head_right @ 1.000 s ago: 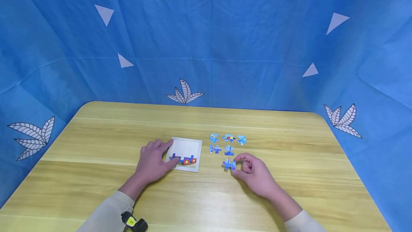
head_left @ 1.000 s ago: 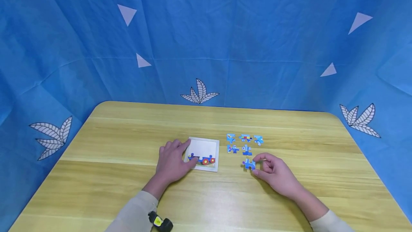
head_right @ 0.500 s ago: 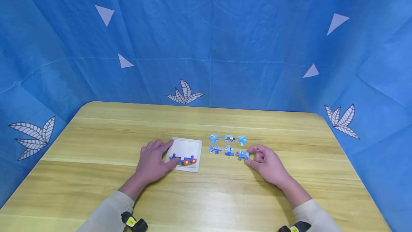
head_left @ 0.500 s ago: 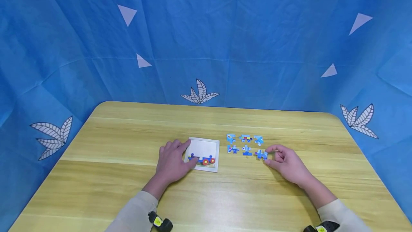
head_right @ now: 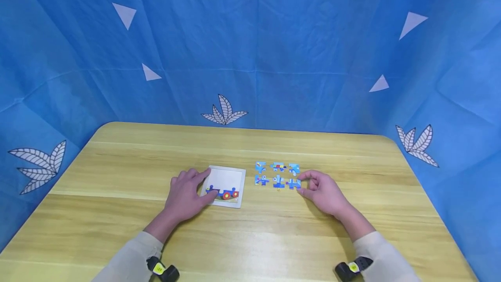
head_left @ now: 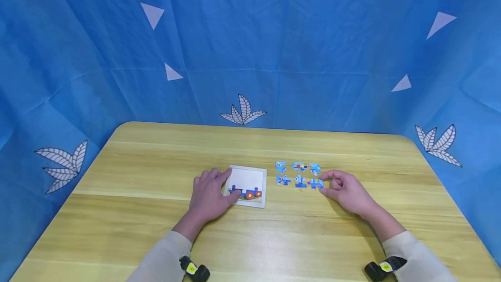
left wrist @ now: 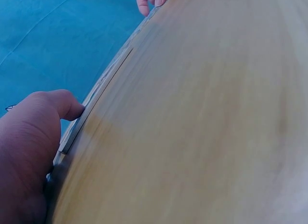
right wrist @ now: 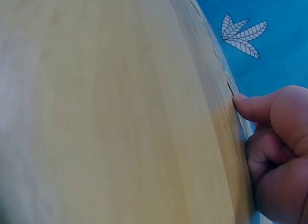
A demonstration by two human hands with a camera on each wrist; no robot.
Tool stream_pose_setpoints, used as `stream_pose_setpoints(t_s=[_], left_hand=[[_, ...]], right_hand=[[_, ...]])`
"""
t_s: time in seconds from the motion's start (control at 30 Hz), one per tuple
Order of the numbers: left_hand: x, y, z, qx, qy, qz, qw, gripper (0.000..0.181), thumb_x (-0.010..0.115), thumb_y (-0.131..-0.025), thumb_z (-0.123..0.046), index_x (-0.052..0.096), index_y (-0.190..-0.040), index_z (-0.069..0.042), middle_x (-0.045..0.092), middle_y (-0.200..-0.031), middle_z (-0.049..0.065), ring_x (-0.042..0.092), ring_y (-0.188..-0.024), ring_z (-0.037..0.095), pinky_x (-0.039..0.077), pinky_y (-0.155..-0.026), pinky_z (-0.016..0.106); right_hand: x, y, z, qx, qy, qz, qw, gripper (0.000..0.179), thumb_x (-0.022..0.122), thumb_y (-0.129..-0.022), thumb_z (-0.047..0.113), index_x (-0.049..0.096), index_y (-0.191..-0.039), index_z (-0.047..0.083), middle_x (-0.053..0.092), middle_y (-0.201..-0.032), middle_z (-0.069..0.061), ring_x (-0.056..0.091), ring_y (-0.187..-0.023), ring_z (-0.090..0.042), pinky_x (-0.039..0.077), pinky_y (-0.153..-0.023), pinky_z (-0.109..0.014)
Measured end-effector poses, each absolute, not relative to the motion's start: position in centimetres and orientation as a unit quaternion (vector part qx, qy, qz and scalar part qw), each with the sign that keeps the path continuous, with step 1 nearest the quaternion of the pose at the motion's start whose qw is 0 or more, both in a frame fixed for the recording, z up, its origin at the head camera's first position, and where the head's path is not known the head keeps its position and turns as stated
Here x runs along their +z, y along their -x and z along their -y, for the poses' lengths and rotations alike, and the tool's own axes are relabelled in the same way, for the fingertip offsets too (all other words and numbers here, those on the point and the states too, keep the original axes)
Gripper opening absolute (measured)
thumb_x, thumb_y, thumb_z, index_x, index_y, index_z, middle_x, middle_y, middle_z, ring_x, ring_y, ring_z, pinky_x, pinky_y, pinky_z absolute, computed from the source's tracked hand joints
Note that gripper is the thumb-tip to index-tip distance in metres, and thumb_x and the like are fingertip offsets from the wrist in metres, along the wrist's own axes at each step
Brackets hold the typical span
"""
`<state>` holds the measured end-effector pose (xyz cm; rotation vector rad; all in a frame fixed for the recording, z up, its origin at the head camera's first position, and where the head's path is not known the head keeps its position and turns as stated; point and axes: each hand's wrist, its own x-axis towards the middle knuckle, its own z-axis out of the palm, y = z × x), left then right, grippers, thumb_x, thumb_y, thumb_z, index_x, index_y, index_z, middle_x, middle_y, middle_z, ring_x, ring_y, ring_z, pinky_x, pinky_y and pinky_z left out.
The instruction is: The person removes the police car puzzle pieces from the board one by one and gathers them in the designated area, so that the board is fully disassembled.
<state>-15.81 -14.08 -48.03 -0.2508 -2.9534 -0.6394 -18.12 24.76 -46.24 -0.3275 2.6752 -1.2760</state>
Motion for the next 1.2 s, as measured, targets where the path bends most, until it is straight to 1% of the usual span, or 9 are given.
stream_pose_setpoints(t_s=[0.37,0.5,0.63,0.73,0.93,1.13,1.2], left_hand=[[-47.8,16.1,14.2,-0.207,0.085,0.973,0.061,0.075,0.068,-0.085,-0.056,0.055,-0.145,-0.014,0.054,-0.105,0.002,0.043,-0.096,0.023,0.029,-0.079,0.040],[-47.9,16.1,14.2,-0.211,0.082,0.972,0.061,0.074,0.067,-0.085,-0.057,0.055,-0.145,-0.015,0.054,-0.106,0.002,0.042,-0.096,0.022,0.028,-0.079,0.040],[-48.0,16.1,14.0,-0.217,0.083,0.971,0.060,0.074,0.067,-0.085,-0.056,0.055,-0.145,-0.015,0.055,-0.107,0.002,0.042,-0.096,0.022,0.028,-0.079,0.039],[-48.0,16.0,13.9,-0.215,0.084,0.971,0.059,0.073,0.066,-0.085,-0.056,0.055,-0.145,-0.015,0.055,-0.107,0.001,0.042,-0.096,0.021,0.028,-0.080,0.039],[-48.0,15.8,13.9,-0.216,0.080,0.971,0.057,0.075,0.068,-0.083,-0.056,0.056,-0.145,-0.015,0.052,-0.103,0.000,0.041,-0.095,0.021,0.028,-0.080,0.039],[-48.1,15.7,14.0,-0.215,0.075,0.972,0.054,0.085,0.071,-0.076,-0.062,0.055,-0.146,-0.015,0.050,-0.102,-0.002,0.039,-0.094,0.020,0.028,-0.081,0.039],[-48.1,15.7,14.0,-0.211,0.076,0.973,0.054,0.089,0.071,-0.074,-0.064,0.054,-0.146,-0.015,0.051,-0.103,-0.001,0.040,-0.094,0.020,0.028,-0.081,0.039]], right_hand=[[-46.0,18.4,-24.1,-0.420,0.086,-0.900,0.076,0.029,0.072,-0.091,0.009,0.064,-0.119,0.004,0.033,-0.063,0.001,0.032,-0.054,-0.014,0.038,-0.079,-0.041],[-46.1,18.3,-24.1,-0.428,0.078,-0.897,0.079,0.031,0.071,-0.092,0.009,0.064,-0.121,0.004,0.034,-0.063,0.001,0.033,-0.054,-0.014,0.038,-0.078,-0.040],[-46.0,17.9,-24.0,-0.462,0.060,-0.882,0.079,0.036,0.072,-0.091,0.008,0.062,-0.125,0.003,0.033,-0.065,0.000,0.033,-0.054,-0.014,0.038,-0.069,-0.034],[-45.9,17.5,-23.8,-0.488,0.050,-0.869,0.070,0.039,0.074,-0.090,0.007,0.060,-0.126,0.003,0.032,-0.066,0.000,0.032,-0.055,-0.014,0.036,-0.063,-0.032],[-46.0,17.0,-23.4,-0.490,0.047,-0.870,0.040,0.040,0.074,-0.089,0.007,0.059,-0.125,0.002,0.030,-0.064,0.001,0.031,-0.054,-0.012,0.037,-0.066,-0.031],[-46.1,16.7,-23.0,-0.501,0.049,-0.864,0.024,0.035,0.073,-0.089,0.004,0.062,-0.122,0.002,0.028,-0.063,0.002,0.030,-0.053,-0.011,0.038,-0.066,-0.031],[-46.2,16.5,-22.7,-0.504,0.052,-0.862,0.022,0.033,0.073,-0.089,0.005,0.063,-0.121,0.003,0.028,-0.063,0.002,0.030,-0.052,-0.011,0.040,-0.070,-0.031]])
